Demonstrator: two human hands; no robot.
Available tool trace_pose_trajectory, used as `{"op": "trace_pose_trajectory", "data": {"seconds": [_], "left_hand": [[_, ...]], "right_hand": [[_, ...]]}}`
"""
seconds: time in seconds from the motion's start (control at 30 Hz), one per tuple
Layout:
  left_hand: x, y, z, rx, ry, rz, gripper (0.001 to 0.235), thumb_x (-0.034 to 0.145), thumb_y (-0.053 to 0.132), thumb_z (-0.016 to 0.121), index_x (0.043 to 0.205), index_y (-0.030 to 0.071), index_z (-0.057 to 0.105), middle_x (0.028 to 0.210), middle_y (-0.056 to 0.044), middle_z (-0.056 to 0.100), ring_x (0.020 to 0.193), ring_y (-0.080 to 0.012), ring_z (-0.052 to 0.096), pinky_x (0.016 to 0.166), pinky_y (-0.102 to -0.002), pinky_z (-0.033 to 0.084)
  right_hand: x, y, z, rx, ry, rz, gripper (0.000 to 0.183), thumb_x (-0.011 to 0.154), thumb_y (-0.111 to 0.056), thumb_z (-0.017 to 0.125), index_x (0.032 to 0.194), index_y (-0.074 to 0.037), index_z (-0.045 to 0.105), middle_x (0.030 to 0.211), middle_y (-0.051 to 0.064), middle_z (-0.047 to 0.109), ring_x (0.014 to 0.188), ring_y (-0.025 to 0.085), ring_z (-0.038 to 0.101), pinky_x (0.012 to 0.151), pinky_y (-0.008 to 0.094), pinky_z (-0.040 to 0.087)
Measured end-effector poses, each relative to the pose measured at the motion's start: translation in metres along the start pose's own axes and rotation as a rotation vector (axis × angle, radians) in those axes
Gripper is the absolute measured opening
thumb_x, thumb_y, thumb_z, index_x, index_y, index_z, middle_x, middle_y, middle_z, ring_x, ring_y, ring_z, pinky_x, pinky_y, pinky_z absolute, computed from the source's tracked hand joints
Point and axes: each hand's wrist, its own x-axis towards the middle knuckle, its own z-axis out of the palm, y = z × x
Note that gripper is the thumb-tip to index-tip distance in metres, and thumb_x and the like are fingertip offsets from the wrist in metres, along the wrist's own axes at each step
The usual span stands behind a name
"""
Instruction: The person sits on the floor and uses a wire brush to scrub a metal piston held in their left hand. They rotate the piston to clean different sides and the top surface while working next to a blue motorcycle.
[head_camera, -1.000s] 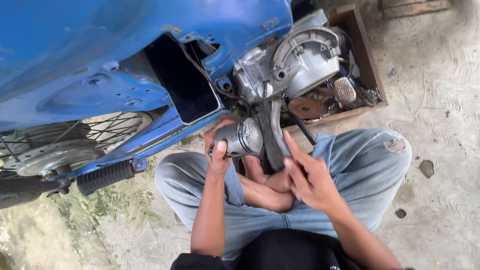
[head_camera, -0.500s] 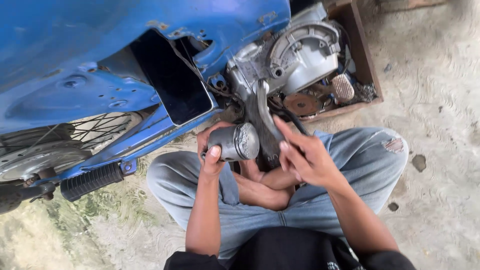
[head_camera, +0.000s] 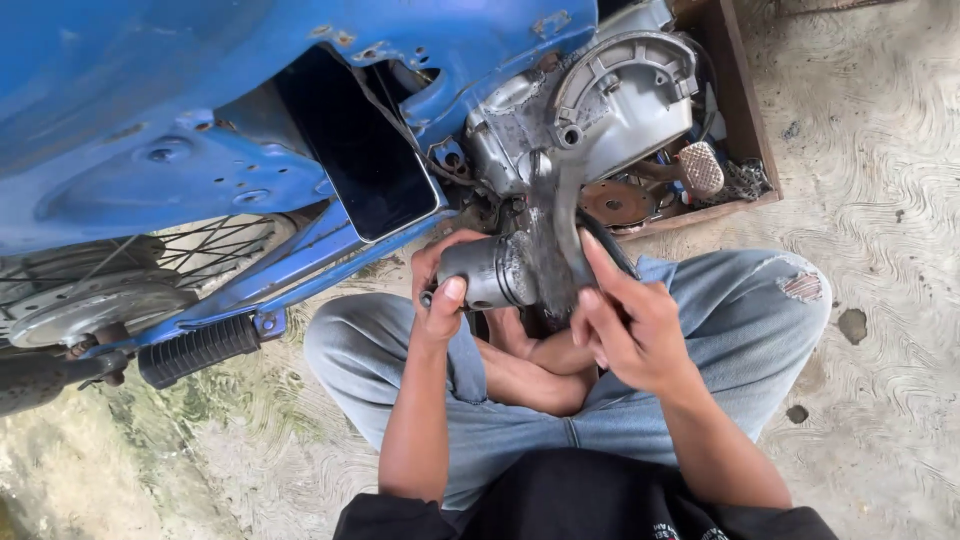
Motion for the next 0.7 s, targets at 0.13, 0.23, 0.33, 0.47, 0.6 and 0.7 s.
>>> {"op": "trace_pose_trajectory", "data": {"seconds": [0.13,0.23,0.33,0.47,0.6,0.7], "left_hand": [[-0.008,-0.007,-0.008,-0.047,0.003,0.022,0.054,0.089,0.040,0.060,0.095,-0.013,0.069,0.069,-0.015,0.065,0.065,-0.0098,0.060,0.058,-0.026,0.054],[-0.008,-0.009,-0.006,-0.028,0.010,0.028,0.051,0.088,0.038,0.061,0.095,-0.011,0.070,0.071,-0.014,0.066,0.067,-0.0107,0.061,0.061,-0.027,0.056],[-0.004,-0.007,-0.007,-0.065,-0.022,0.079,0.044,0.093,0.033,0.058,0.097,-0.008,0.074,0.076,-0.015,0.069,0.066,-0.0112,0.061,0.062,-0.026,0.055],[-0.002,-0.005,-0.006,-0.030,-0.027,0.020,0.048,0.090,0.036,0.059,0.098,-0.010,0.071,0.072,-0.014,0.066,0.070,-0.0099,0.060,0.063,-0.027,0.056],[-0.011,-0.009,-0.009,-0.029,-0.016,0.018,0.050,0.089,0.038,0.058,0.097,-0.010,0.070,0.074,-0.014,0.064,0.068,-0.0109,0.060,0.062,-0.028,0.056],[-0.006,-0.006,-0.004,-0.018,-0.017,0.052,0.045,0.092,0.035,0.058,0.097,-0.008,0.073,0.077,-0.015,0.069,0.069,-0.0109,0.061,0.063,-0.027,0.056]], "right_hand": [[0.001,0.013,0.002,-0.170,-0.028,-0.020,0.049,0.095,0.008,0.053,0.143,0.008,0.052,0.055,0.012,0.069,0.031,0.018,0.057,0.031,0.030,0.043],[-0.009,0.006,0.006,-0.037,0.041,0.018,0.051,0.098,0.009,0.045,0.148,0.006,0.044,0.054,0.007,0.068,0.032,0.011,0.057,0.032,0.022,0.047],[0.000,0.001,0.006,-0.067,0.028,0.004,0.049,0.098,0.009,0.047,0.147,0.005,0.046,0.054,0.007,0.067,0.032,0.010,0.057,0.032,0.022,0.046],[0.007,-0.005,-0.001,-0.191,0.036,-0.047,0.047,0.096,0.009,0.052,0.143,0.006,0.052,0.054,0.007,0.067,0.034,0.013,0.055,0.037,0.026,0.046],[0.009,0.003,-0.001,-0.263,-0.006,-0.057,0.044,0.097,0.007,0.053,0.141,0.005,0.056,0.055,0.006,0.068,0.037,0.015,0.056,0.041,0.027,0.047],[-0.002,0.005,-0.004,-0.181,0.058,-0.084,0.048,0.097,0.009,0.050,0.146,0.006,0.049,0.053,0.004,0.066,0.035,0.012,0.054,0.041,0.025,0.048]]}}
